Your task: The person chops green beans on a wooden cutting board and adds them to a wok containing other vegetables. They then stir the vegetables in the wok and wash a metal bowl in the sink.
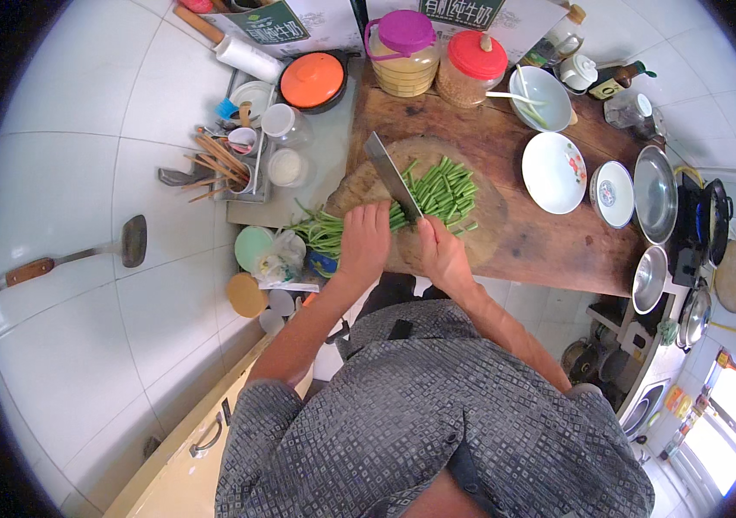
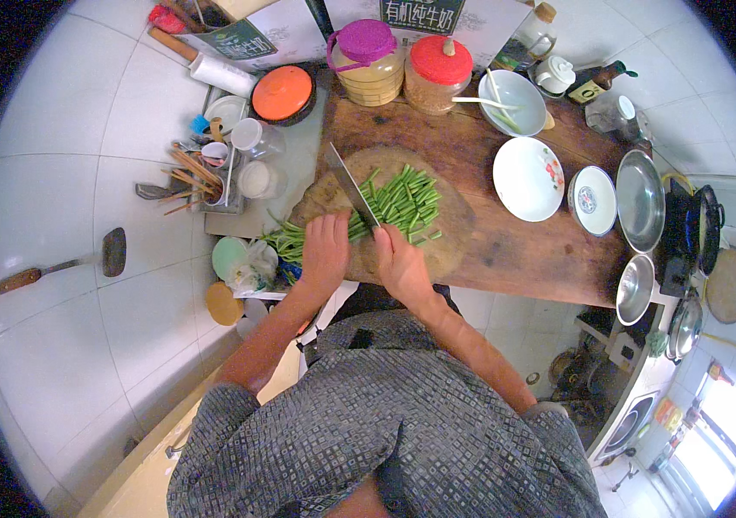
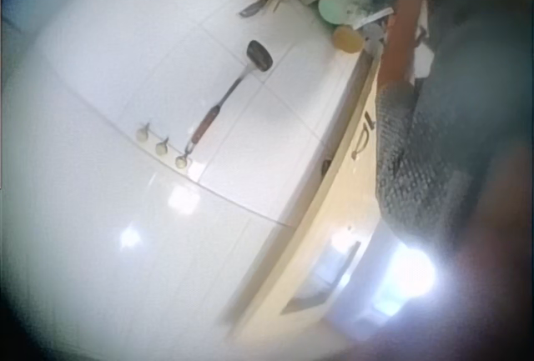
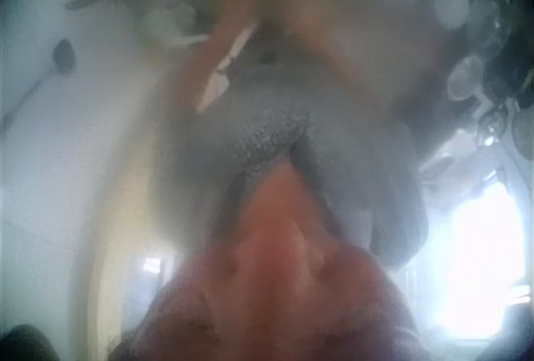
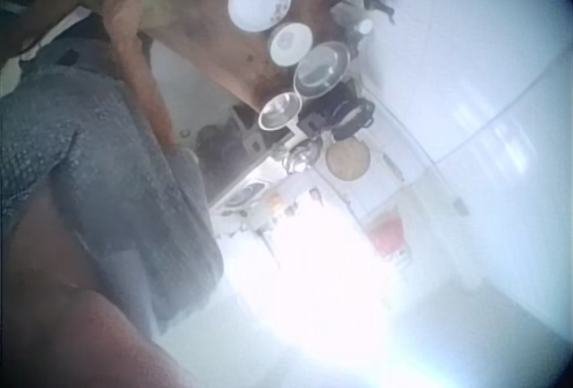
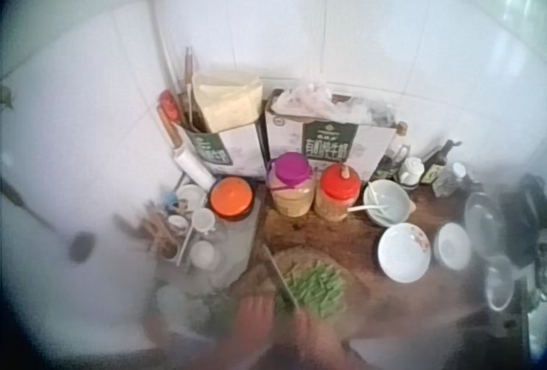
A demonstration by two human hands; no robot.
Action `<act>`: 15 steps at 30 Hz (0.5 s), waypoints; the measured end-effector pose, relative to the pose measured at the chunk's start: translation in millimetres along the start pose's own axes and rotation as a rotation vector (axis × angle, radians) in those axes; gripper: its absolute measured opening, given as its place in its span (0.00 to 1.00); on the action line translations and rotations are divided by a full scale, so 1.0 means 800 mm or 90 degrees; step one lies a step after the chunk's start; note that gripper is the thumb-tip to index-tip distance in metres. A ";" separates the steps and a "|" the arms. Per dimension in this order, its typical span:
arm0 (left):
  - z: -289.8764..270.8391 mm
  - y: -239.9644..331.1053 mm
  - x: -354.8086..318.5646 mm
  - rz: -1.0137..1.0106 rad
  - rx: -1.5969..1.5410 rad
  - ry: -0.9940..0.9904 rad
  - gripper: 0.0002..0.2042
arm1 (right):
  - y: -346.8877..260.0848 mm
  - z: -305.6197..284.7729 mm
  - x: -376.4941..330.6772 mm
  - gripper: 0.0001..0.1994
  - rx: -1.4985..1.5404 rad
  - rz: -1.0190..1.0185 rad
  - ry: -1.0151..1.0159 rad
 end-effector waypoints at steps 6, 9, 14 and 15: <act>0.002 -0.004 0.023 -0.022 -0.013 -0.039 0.30 | -0.001 -0.017 -0.015 0.16 0.009 0.028 -0.011; -0.009 -0.008 0.039 -0.094 -0.057 -0.037 0.22 | -0.001 -0.025 -0.023 0.17 0.010 0.042 -0.020; -0.039 -0.015 0.052 -0.179 -0.196 0.009 0.26 | 0.009 -0.035 -0.037 0.18 0.042 0.046 -0.035; -0.042 -0.016 0.055 -0.190 -0.216 -0.011 0.28 | 0.012 -0.036 -0.041 0.18 0.058 0.057 -0.032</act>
Point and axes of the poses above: each hand's wrist, its own x-axis towards the middle knuckle, its own z-axis out of the palm, y = z × x, the point moved 3 cm from there along x, towards the middle knuckle, and after that the axes turned 9 degrees about x, right-handed, at the moved point
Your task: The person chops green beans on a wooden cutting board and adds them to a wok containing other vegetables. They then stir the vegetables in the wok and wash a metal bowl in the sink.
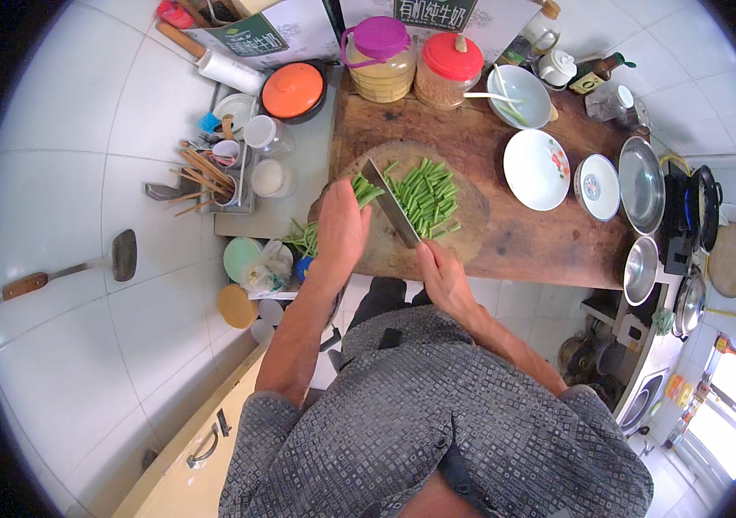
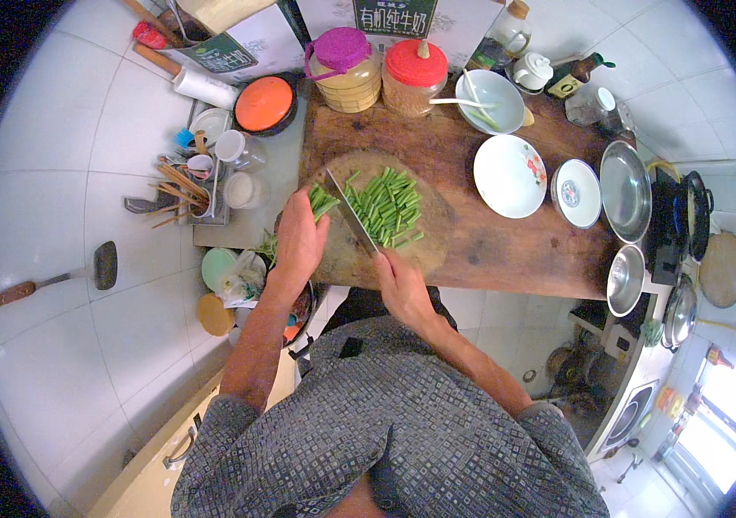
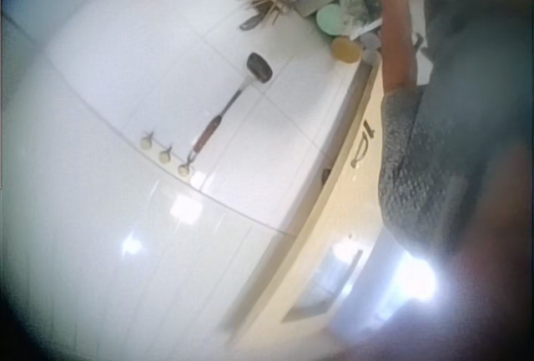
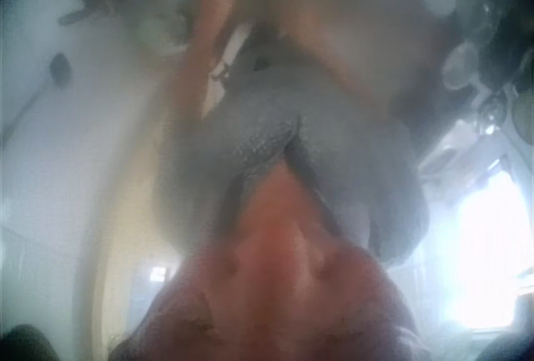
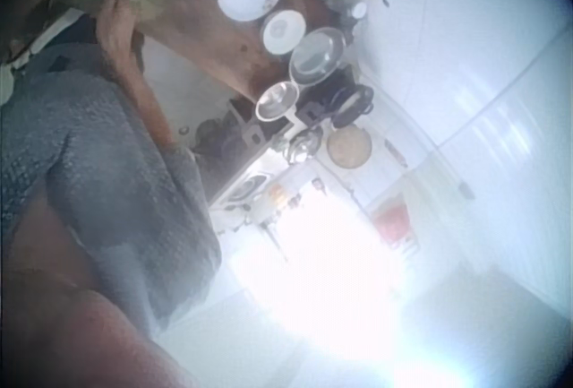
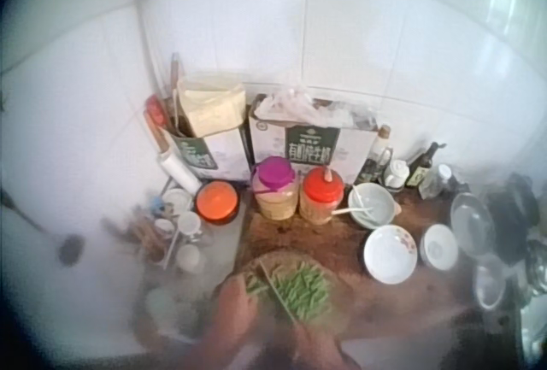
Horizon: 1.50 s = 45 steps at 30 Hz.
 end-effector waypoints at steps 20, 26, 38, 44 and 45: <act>0.008 0.006 0.002 0.009 0.061 -0.038 0.43 | 0.019 -0.020 -0.033 0.23 0.145 0.152 0.017; 0.004 -0.020 -0.018 0.069 -0.077 0.030 0.38 | -0.001 -0.030 -0.032 0.22 0.096 0.098 0.008; 0.021 -0.033 -0.038 0.082 -0.066 0.108 0.16 | -0.067 -0.023 -0.017 0.18 -0.050 0.062 -0.072; 0.023 -0.034 -0.034 0.087 -0.043 0.125 0.15 | -0.078 -0.039 -0.024 0.17 -0.028 0.111 0.024; 0.024 -0.034 -0.034 0.081 -0.045 0.126 0.15 | -0.085 -0.041 -0.024 0.17 -0.014 0.045 0.012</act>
Point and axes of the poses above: each hand's wrist, its own x-axis towards the middle knuckle, its own z-axis out of the palm, y = z × x, the point moved 3 cm from there along x, towards the middle knuckle, and after that the axes turned 9 degrees about x, right-handed, at the moved point
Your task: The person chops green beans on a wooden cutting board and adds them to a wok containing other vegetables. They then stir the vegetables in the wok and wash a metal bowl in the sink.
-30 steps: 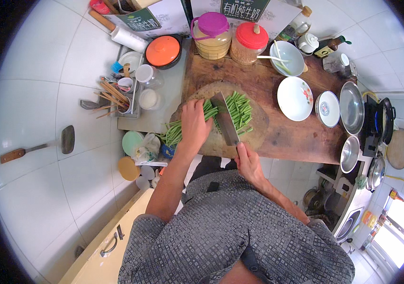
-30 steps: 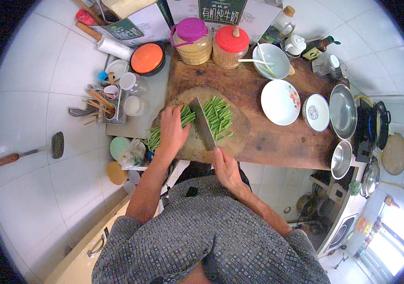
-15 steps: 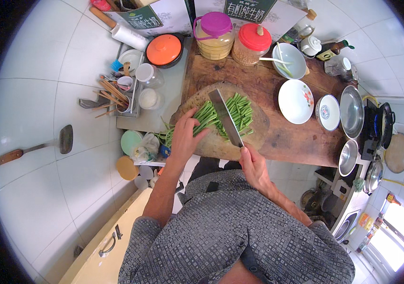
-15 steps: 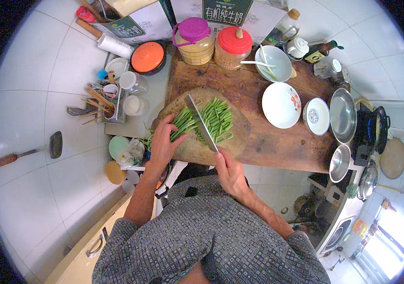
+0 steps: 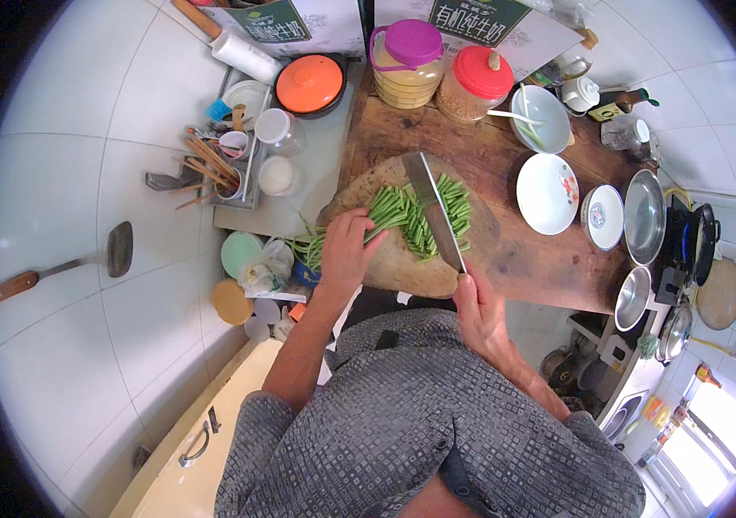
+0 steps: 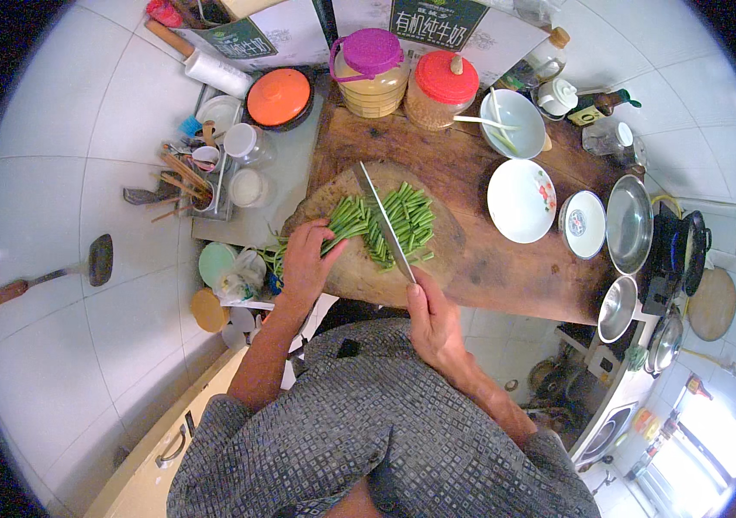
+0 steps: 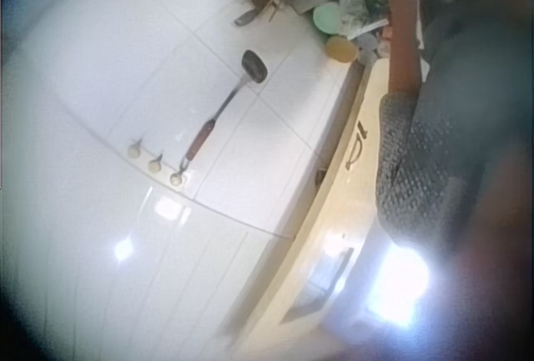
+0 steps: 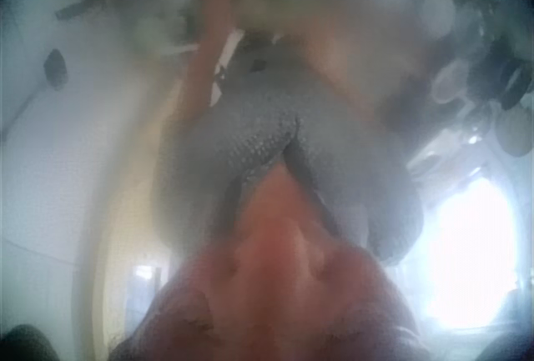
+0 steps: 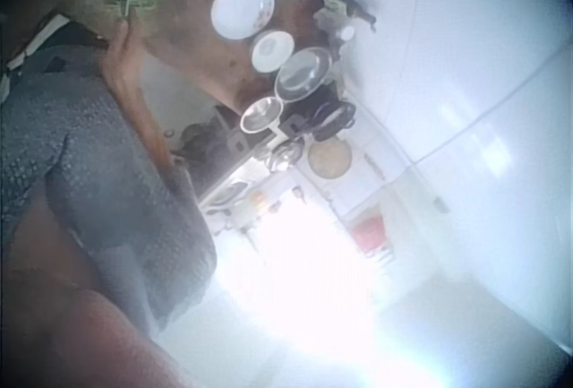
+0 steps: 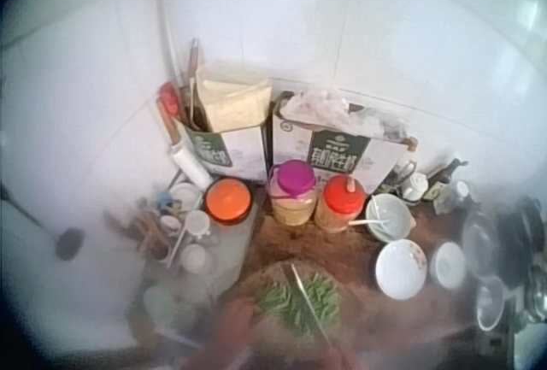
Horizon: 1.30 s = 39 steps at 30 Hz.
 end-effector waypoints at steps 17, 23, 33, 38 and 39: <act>0.001 -0.001 0.002 0.020 -0.009 -0.019 0.14 | 0.013 0.028 0.042 0.17 -0.107 -0.068 -0.088; 0.002 -0.004 0.002 0.037 -0.012 -0.019 0.16 | 0.044 0.065 0.072 0.16 -0.091 -0.064 -0.068; 0.010 0.006 -0.020 0.060 0.014 -0.066 0.17 | 0.058 0.083 0.070 0.17 -0.068 -0.080 -0.007; 0.011 0.007 -0.024 0.064 0.004 -0.056 0.18 | 0.066 0.069 0.048 0.17 0.000 -0.050 0.005; 0.012 0.007 -0.022 0.065 -0.001 -0.051 0.18 | 0.068 0.067 0.045 0.17 0.000 -0.034 0.006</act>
Point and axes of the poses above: each hand's wrist, its own x-axis towards the middle knuckle, its own z-axis out of the palm, y = z × x, the point moved 3 cm from there along x, towards the middle knuckle, and after that the axes turned 9 degrees about x, right-handed, at the moved point
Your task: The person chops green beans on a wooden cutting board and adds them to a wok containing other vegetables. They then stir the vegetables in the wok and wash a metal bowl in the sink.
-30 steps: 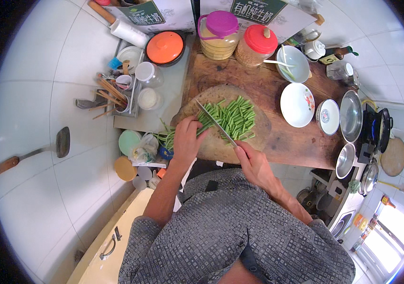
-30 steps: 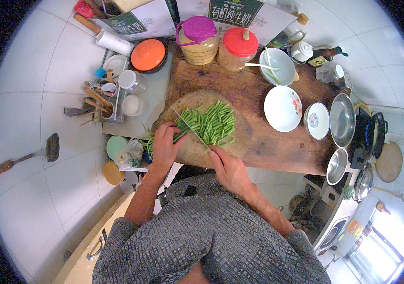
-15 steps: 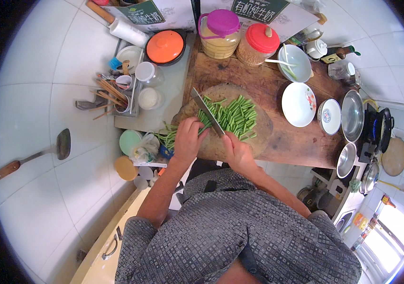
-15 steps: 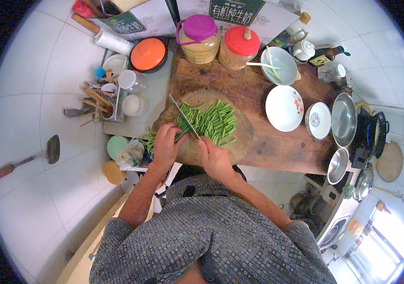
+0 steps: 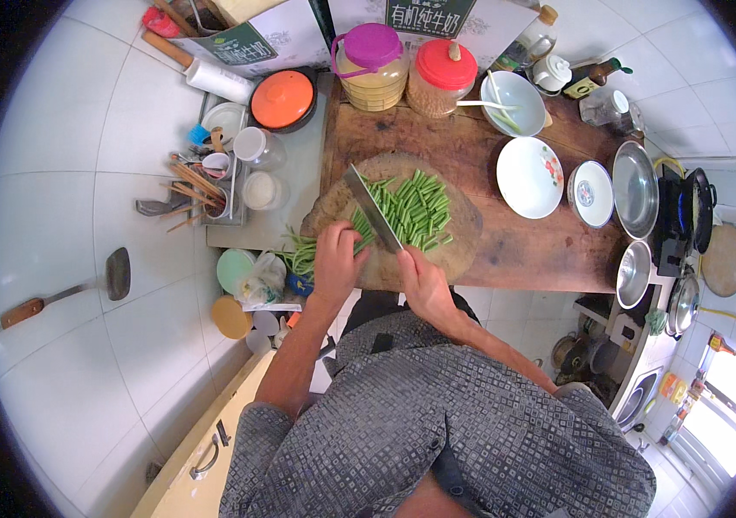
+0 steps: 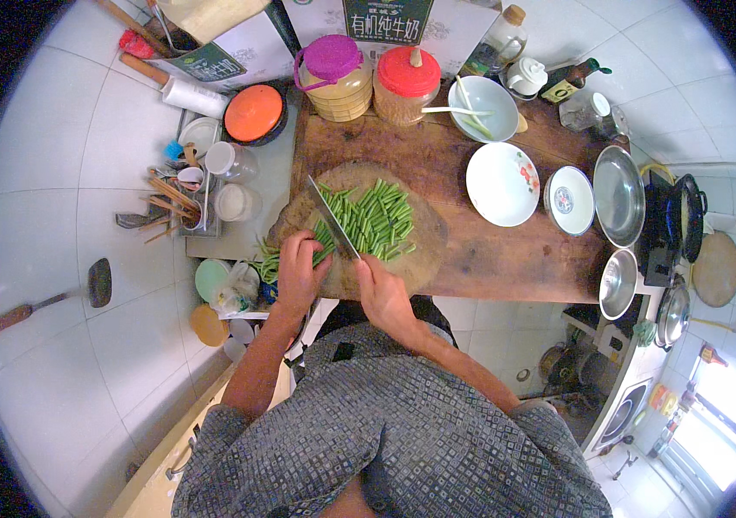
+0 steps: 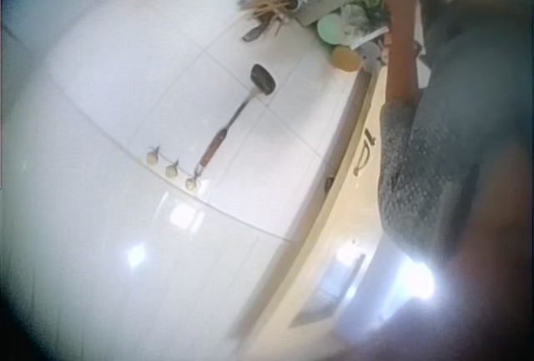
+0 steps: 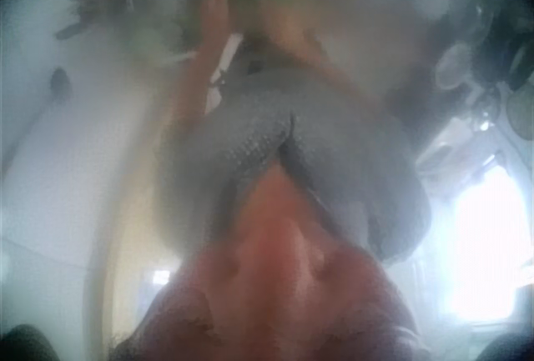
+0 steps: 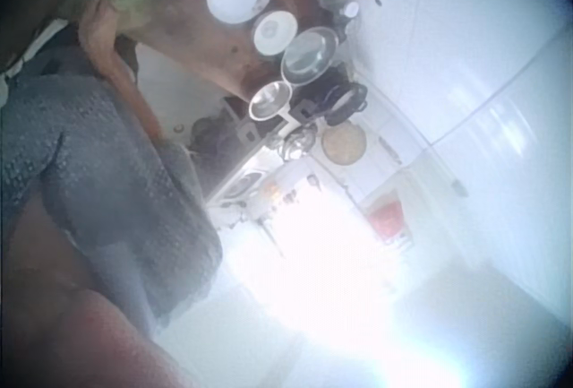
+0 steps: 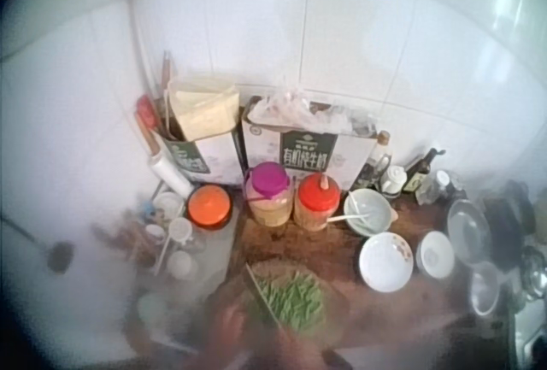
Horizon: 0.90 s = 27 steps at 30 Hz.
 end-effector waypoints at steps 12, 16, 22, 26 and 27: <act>0.001 0.000 0.029 -0.041 0.012 0.035 0.18 | 0.023 -0.021 -0.039 0.20 0.052 0.114 0.022; 0.000 0.000 0.032 -0.040 -0.003 0.028 0.19 | 0.025 -0.039 -0.059 0.23 0.158 0.152 0.016; -0.015 0.020 0.039 -0.018 0.037 -0.015 0.34 | 0.032 -0.102 -0.089 0.27 0.349 0.228 0.071; -0.029 0.041 0.061 0.063 0.144 -0.095 0.47 | 0.055 -0.136 -0.091 0.31 0.485 0.250 0.141; -0.030 0.046 0.067 0.072 0.160 -0.130 0.50 | 0.064 -0.141 -0.090 0.33 0.517 0.280 0.158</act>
Point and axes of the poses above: each hand's wrist, its own x-axis towards the middle knuckle, its own z-axis out of the palm, y = z × x, the point moved 3 cm from there along x, towards the middle knuckle, and after that the axes turned 9 degrees about x, right-handed, at the moved point
